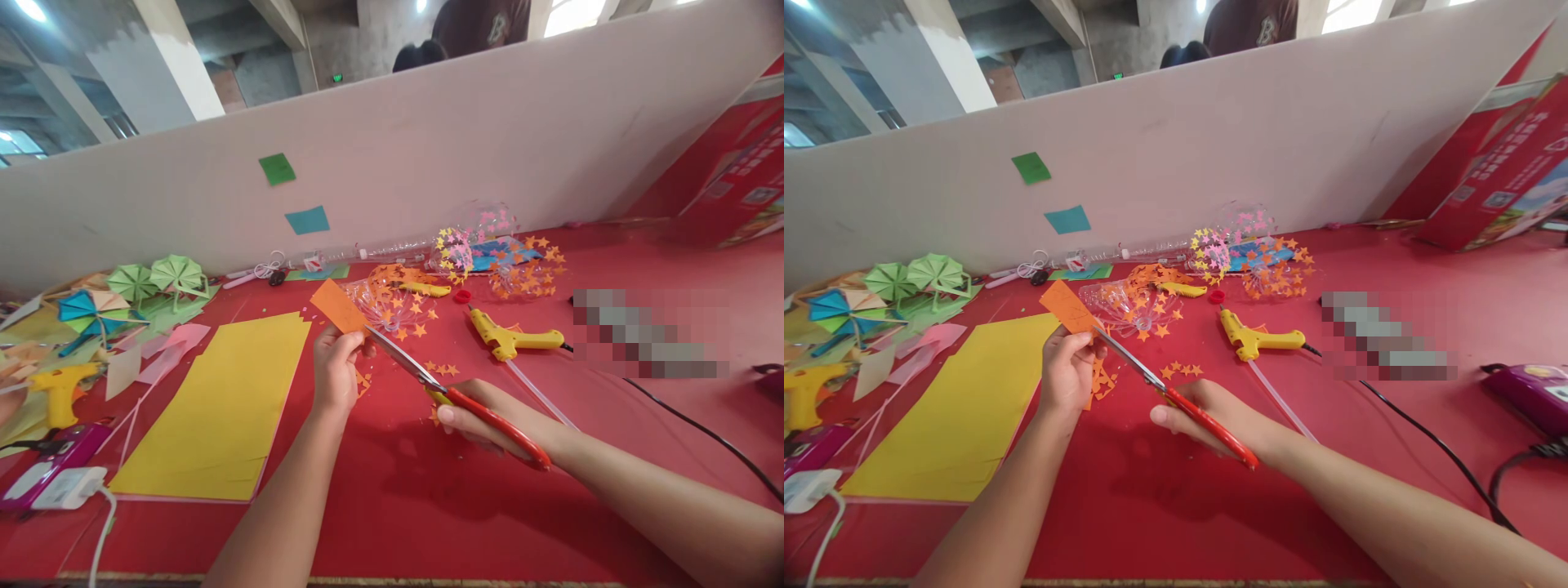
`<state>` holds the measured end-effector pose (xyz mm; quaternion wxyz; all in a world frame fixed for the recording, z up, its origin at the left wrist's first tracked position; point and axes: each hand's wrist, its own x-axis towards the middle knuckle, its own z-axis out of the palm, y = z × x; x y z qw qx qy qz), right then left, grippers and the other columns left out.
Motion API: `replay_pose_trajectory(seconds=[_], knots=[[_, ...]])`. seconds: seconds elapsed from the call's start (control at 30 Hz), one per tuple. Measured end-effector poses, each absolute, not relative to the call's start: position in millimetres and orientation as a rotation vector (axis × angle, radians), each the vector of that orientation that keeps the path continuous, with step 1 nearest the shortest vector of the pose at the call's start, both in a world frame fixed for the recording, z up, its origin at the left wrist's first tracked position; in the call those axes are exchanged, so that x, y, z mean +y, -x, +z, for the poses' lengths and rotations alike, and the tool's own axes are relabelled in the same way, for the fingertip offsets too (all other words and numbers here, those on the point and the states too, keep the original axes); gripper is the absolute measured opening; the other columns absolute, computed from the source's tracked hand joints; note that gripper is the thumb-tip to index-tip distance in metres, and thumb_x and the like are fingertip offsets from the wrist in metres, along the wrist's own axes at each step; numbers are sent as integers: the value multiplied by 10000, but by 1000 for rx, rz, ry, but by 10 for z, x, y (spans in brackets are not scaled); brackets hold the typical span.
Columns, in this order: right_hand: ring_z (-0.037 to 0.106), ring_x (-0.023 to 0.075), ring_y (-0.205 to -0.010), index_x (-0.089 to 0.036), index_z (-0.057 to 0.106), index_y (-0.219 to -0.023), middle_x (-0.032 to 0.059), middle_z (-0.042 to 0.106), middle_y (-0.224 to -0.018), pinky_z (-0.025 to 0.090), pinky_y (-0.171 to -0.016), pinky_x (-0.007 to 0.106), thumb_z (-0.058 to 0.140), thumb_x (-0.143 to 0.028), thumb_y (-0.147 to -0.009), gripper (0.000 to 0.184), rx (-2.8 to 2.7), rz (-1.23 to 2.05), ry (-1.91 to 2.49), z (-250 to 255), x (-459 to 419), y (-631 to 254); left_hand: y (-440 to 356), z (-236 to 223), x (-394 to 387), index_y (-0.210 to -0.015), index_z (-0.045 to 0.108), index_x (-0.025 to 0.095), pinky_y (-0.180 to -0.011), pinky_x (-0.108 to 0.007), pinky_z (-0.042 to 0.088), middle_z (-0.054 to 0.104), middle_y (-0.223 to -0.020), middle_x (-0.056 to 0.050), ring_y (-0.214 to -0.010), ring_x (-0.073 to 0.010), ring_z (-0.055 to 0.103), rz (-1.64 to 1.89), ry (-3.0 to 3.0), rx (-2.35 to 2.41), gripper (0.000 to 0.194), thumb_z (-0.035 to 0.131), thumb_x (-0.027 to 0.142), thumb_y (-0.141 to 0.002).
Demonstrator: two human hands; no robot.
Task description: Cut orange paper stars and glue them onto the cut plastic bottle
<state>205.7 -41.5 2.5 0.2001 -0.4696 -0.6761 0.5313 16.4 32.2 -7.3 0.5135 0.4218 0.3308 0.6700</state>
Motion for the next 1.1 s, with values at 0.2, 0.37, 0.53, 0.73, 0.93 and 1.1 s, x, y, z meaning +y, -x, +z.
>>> replay_pose_trajectory(seconds=[0.2, 0.37, 0.53, 0.73, 0.93, 1.1], knots=[[303, 78, -450, -205, 398, -626, -64, 342, -514, 219, -429, 224, 418, -845, -702, 645, -1892, 1491, 1326, 15, -411, -2053, -165, -82, 324, -638, 601, 165, -453, -227, 398, 601, -589, 11, -449, -86, 489, 1610, -1033, 813, 70, 623, 214, -593], [319, 79, -447, -201, 407, -628, -61, 352, -513, 232, -425, 217, 398, -853, -701, 656, -1912, 1471, 1331, -6, -397, -2054, -167, -84, 324, -632, 595, 163, -450, -220, 393, 595, -575, 14, -446, -84, 491, 1613, -1026, 814, 66, 621, 208, -591], [339, 82, -434, -192, 443, -646, -60, 371, -500, 240, -419, 214, 416, -830, -716, 643, -1911, 1467, 1333, -12, -400, -2061, -162, -88, 323, -641, 593, 162, -443, -208, 394, 596, -571, 23, -443, -78, 488, 1610, -1026, 797, 72, 624, 202, -588], [372, 84, -413, -180, 476, -639, -47, 405, -487, 271, -408, 215, 457, -819, -692, 642, -1833, 1492, 1426, 10, -400, -2047, -166, -80, 324, -648, 605, 162, -439, -200, 397, 606, -581, 23, -445, -74, 485, 1616, -1017, 792, 69, 625, 194, -591], [332, 71, -406, -187, 461, -636, -68, 355, -477, 255, -394, 204, 493, -772, -714, 590, -1782, 1529, 1439, -7, -402, -2033, -167, -82, 325, -630, 604, 159, -434, -202, 398, 595, -574, 23, -446, -75, 482, 1619, -1025, 790, 56, 624, 193, -590], [338, 72, -423, -185, 462, -645, -61, 361, -501, 262, -396, 201, 470, -773, -727, 594, -1795, 1521, 1444, -32, -398, -2042, -166, -92, 327, -616, 605, 157, -433, -199, 396, 576, -544, 26, -445, -77, 483, 1617, -1025, 791, 45, 620, 192, -594]])
